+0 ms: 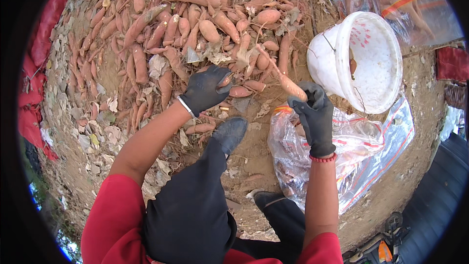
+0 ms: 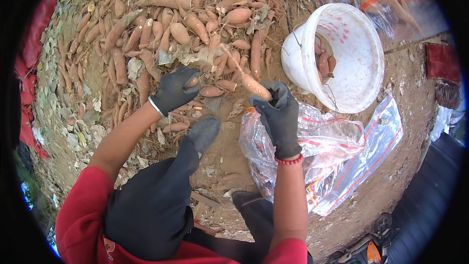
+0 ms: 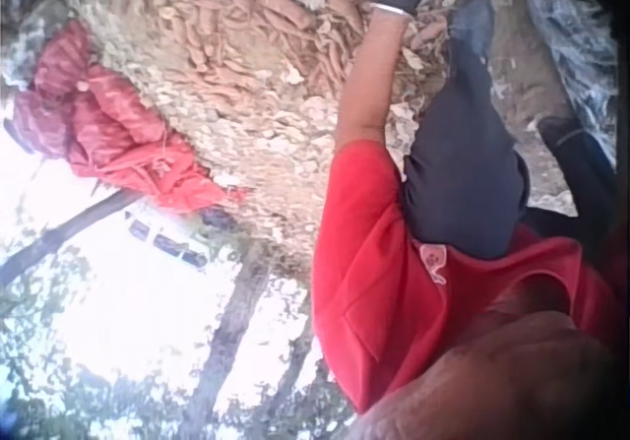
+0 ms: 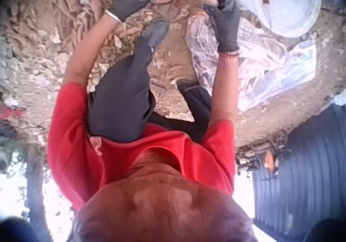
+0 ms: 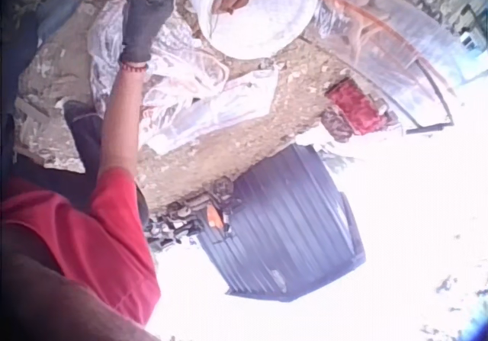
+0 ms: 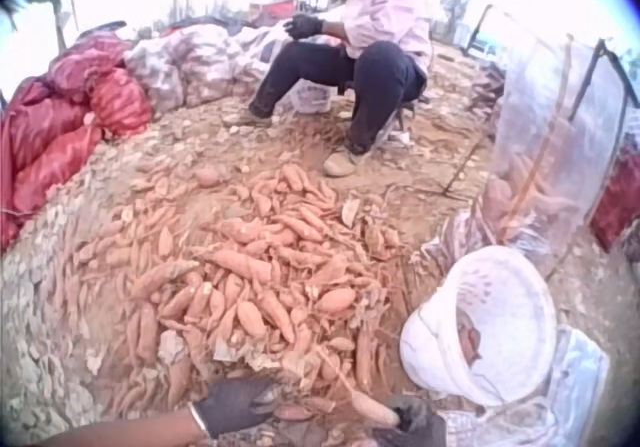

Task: The person sits on the ground and sorts harvested sweet potatoes by hand, picking them from a pile and placing them into a white bucket and a clear plastic bag. The person repeatedly transfers sweet potatoes between the bucket and the bag.

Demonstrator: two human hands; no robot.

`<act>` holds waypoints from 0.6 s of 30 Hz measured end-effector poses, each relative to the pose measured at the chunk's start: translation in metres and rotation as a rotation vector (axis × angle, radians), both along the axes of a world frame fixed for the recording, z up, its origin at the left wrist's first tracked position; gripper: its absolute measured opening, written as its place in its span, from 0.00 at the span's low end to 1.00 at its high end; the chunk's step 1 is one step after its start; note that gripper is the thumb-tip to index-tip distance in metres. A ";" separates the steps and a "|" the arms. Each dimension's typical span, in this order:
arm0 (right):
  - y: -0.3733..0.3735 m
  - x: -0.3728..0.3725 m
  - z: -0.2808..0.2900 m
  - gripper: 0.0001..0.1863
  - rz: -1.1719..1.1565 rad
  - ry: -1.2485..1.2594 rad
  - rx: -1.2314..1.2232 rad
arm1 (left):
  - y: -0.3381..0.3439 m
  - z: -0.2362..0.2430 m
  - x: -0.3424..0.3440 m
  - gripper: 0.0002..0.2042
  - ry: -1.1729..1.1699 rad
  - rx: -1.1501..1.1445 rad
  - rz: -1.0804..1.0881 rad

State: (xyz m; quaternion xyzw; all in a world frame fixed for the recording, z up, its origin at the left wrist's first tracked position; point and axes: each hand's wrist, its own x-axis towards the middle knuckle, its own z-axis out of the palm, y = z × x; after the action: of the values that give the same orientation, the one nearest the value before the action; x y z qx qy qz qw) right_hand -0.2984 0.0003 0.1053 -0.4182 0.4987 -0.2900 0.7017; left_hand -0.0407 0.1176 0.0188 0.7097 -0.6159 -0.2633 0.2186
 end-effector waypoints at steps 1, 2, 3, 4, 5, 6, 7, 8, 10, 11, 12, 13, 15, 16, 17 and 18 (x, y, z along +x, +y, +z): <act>-0.016 0.000 -0.024 0.14 -0.031 0.088 -0.115 | -0.007 0.022 -0.005 0.21 0.019 -0.022 0.072; -0.030 0.009 -0.044 0.14 -0.108 0.058 -0.125 | -0.008 0.027 -0.004 0.20 0.171 -0.058 0.167; -0.048 0.006 -0.079 0.15 -0.035 0.338 -0.414 | -0.015 0.028 -0.006 0.21 0.247 -0.104 0.222; -0.053 0.026 -0.068 0.18 0.059 0.475 -0.356 | -0.013 0.027 -0.006 0.23 0.313 -0.136 0.295; -0.056 0.041 -0.084 0.20 0.086 0.477 -0.328 | -0.013 0.025 -0.007 0.25 0.382 -0.169 0.364; -0.061 0.045 -0.105 0.22 0.102 0.498 -0.303 | -0.018 0.022 -0.012 0.29 0.584 -0.044 0.434; -0.062 0.051 -0.117 0.24 0.125 0.515 -0.279 | -0.021 0.020 -0.017 0.29 0.455 -0.071 0.397; -0.064 0.052 -0.125 0.26 0.104 0.467 -0.238 | -0.025 0.016 -0.024 0.29 0.330 -0.099 0.354; -0.065 0.062 -0.125 0.30 0.078 0.364 -0.160 | -0.026 0.009 -0.024 0.32 0.157 -0.059 0.310; -0.064 0.061 -0.122 0.30 0.192 0.361 -0.080 | -0.028 0.006 -0.023 0.34 0.083 0.008 0.293; -0.061 0.062 -0.104 0.30 0.308 0.366 0.005 | -0.031 0.004 -0.023 0.35 0.019 0.079 0.275; -0.060 0.063 -0.092 0.30 0.418 0.365 0.083 | -0.037 0.004 -0.024 0.37 -0.049 0.141 0.252; -0.054 0.063 -0.104 0.28 0.377 0.288 0.054 | -0.048 0.003 -0.024 0.41 -0.088 0.189 0.217; -0.053 0.061 -0.108 0.28 0.341 0.213 0.093 | -0.054 0.006 -0.022 0.41 -0.111 0.215 0.191; -0.053 0.060 -0.111 0.28 0.306 0.138 0.132 | -0.061 0.009 -0.020 0.41 -0.134 0.240 0.164; -0.052 0.062 -0.110 0.30 0.361 0.154 0.111 | -0.066 0.016 -0.015 0.41 -0.119 0.279 0.179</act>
State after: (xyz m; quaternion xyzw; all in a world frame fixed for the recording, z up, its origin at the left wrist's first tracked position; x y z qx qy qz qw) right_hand -0.2367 -0.0513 -0.0051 -0.4822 0.4831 -0.0988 0.7241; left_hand -0.0555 0.0515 0.0349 0.7994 -0.5196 -0.2834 0.1037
